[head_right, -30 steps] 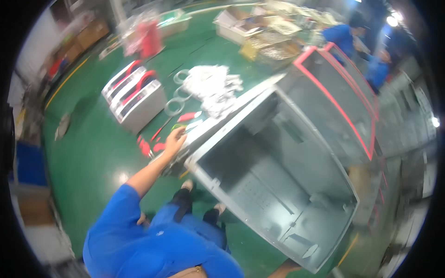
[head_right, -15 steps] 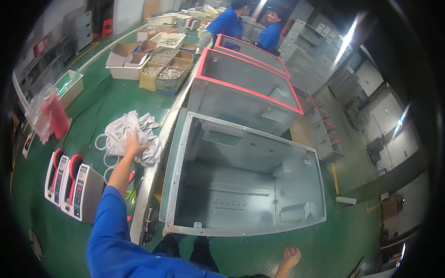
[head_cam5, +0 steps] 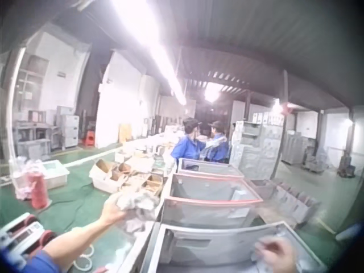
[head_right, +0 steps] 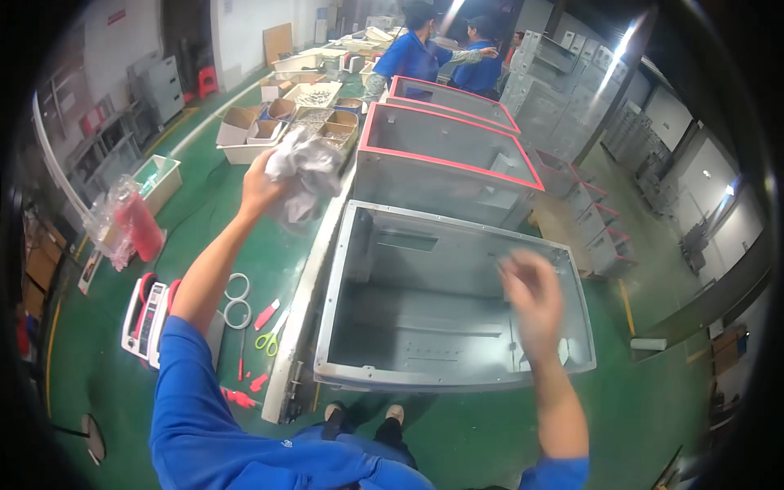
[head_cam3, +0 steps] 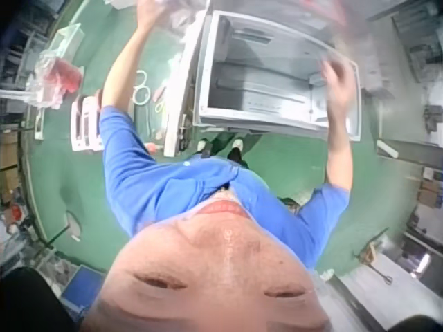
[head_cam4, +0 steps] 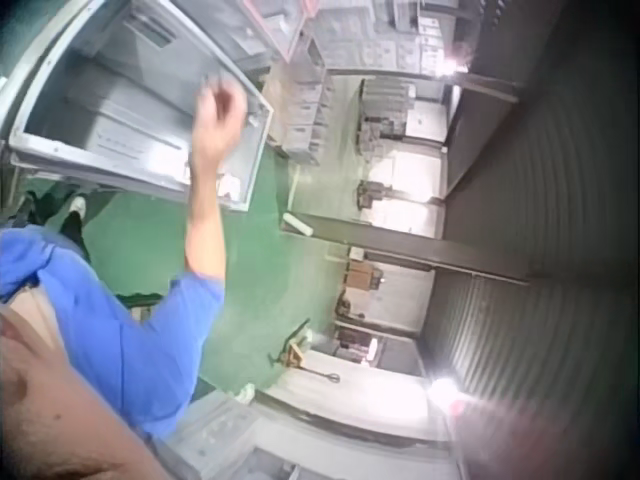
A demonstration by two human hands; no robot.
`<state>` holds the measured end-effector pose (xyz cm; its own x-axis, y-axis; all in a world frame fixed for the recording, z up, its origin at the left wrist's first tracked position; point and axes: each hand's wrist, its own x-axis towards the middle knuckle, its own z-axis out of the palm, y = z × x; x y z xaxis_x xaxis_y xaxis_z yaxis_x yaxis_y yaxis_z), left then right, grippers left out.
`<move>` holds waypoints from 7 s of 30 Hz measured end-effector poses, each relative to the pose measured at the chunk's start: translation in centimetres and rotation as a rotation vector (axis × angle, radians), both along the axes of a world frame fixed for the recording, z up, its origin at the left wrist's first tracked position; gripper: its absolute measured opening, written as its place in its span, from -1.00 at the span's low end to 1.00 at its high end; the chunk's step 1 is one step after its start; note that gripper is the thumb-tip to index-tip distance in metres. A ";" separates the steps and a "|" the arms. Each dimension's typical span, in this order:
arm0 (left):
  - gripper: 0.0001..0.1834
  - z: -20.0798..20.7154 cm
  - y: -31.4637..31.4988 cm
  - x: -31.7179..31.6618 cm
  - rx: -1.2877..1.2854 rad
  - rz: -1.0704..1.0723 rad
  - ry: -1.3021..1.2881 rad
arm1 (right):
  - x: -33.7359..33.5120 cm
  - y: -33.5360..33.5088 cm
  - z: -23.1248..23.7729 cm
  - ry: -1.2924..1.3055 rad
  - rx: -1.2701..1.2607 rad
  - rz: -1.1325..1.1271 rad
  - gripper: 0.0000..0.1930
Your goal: The person wipes the interior of a metal cabinet with a cloth, then applies red protective tape along the top edges of the cabinet. They use scissors to cut the tape at the corners and smooth it down with their hands.
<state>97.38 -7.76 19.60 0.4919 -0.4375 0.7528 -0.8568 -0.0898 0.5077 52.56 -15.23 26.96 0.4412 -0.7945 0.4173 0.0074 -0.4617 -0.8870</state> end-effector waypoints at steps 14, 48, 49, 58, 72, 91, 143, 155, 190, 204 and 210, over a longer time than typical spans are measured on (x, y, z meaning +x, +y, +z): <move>-0.30 7.4 -5.2 -16.7 -0.229 -0.573 0.217 | 17.4 -6.3 -0.6 -0.372 0.370 0.929 -0.40; -0.48 -1.1 1.2 -20.3 0.696 -0.560 -0.383 | -16.0 -28.7 -5.8 1.117 -0.446 -0.620 -0.47; -0.49 -1.0 1.6 -20.2 0.705 -0.547 -0.378 | -16.2 -28.4 -5.6 1.117 -0.387 -0.543 -0.46; -0.56 -1.4 2.6 -20.1 0.679 -0.546 -0.373 | -30.7 -16.7 -7.3 0.912 -0.104 -0.343 -0.56; -0.62 -3.5 3.4 -19.2 0.127 -0.767 0.145 | -7.5 10.0 -6.2 0.589 -0.400 -0.302 -0.40; -0.33 -8.3 16.4 -16.8 -0.343 -1.014 1.240 | 22.8 7.0 -4.6 0.833 -1.178 -0.104 -0.76; -0.36 -0.1 9.0 -29.1 0.814 -0.510 0.130 | -24.0 -9.9 -10.9 0.548 -0.418 -0.160 -0.80; -0.37 -1.0 8.3 -29.2 0.814 -0.445 0.142 | -24.3 -9.3 -9.9 0.592 -0.298 -0.194 -0.76; -0.46 -1.3 8.2 -28.9 0.773 -0.365 0.178 | -24.5 -8.6 -9.2 0.697 -0.233 -0.230 -0.73; -0.48 -1.3 8.1 -29.1 0.720 -0.390 0.201 | -24.6 -9.1 -10.1 0.650 -0.234 -0.230 -0.71; -0.48 -1.4 8.4 -29.1 0.710 -0.376 0.170 | -24.5 -8.6 -9.3 0.719 -0.210 -0.230 -0.71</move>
<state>68.29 0.64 18.18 0.3001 -0.9400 0.1624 -0.8101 -0.1612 0.5638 28.11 -23.83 17.62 0.4940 -0.8349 0.2427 -0.6521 -0.5404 -0.5318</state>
